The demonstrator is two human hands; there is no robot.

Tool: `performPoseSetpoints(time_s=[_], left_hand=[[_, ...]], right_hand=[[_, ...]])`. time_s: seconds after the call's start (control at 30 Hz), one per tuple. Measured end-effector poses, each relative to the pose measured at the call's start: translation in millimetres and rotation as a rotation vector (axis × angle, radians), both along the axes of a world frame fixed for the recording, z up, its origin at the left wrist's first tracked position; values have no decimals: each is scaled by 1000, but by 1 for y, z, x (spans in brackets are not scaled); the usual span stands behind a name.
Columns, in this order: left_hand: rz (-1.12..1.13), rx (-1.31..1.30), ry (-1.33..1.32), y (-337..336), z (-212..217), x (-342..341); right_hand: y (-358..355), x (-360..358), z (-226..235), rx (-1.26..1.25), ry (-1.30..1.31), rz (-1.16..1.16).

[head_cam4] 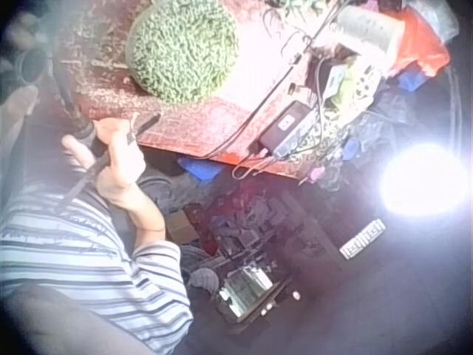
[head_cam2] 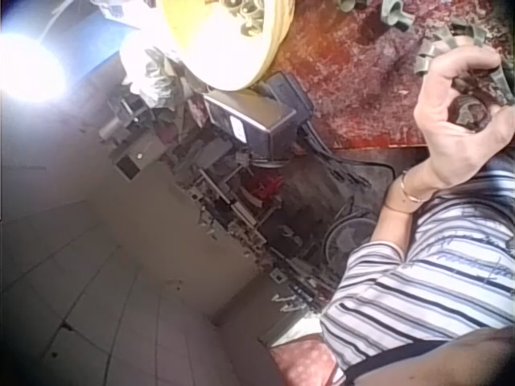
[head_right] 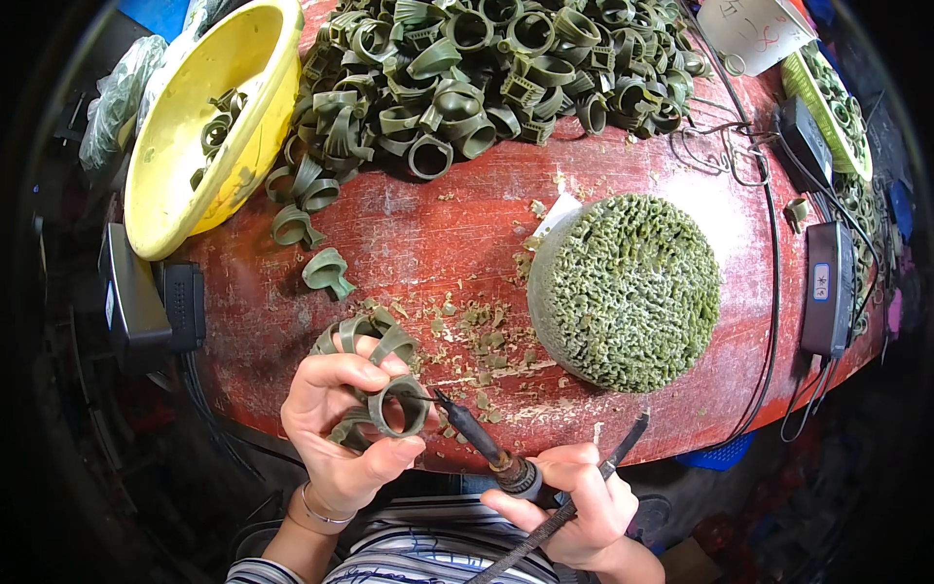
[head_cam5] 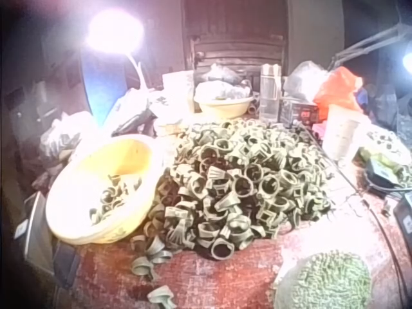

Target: Joining and trimming small green wax components using a heated tool and a manual scraper on a workbench.

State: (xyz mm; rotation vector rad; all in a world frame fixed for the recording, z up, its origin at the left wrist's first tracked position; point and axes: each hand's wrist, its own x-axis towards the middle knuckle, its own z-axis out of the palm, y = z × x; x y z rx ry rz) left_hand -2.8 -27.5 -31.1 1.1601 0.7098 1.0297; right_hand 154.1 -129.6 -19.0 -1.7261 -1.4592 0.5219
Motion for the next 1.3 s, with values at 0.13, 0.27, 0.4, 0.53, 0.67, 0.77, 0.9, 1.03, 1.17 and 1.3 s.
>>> performPoseSetpoints(time_s=[0.13, 0.27, 0.4, 0.53, 0.67, 0.77, 0.9, 1.03, 1.17, 1.3], left_hand=[[10, -33, -5, -1, 2, 1], [11, 1, -8, 0, 0, 2], [-11, 0, -19, 1, 1, 1], [-4, 11, 3, 1, 2, 1], [1, 22, -3, 2, 2, 1], [3, 21, -6, 2, 1, 1], [-4, -19, 0, 0, 0, 1], [-3, -6, 4, 0, 1, 0], [1, 29, 1, 0, 1, -1], [5, 21, 6, -1, 2, -2]], right_hand=[[0, 0, 0, 7, 17, -4], [0, 0, -1, 15, -14, 8], [0, 0, 1, 8, -49, 27], [0, 0, 0, 15, -44, 26], [1, -1, -1, 18, -37, 21], [2, 0, 0, 16, -41, 31], [0, 0, 1, -1, -43, 19], [1, 0, 0, 5, -32, 20], [-2, -1, 0, -1, -23, 7], [-3, -1, 0, -25, -27, 9]])
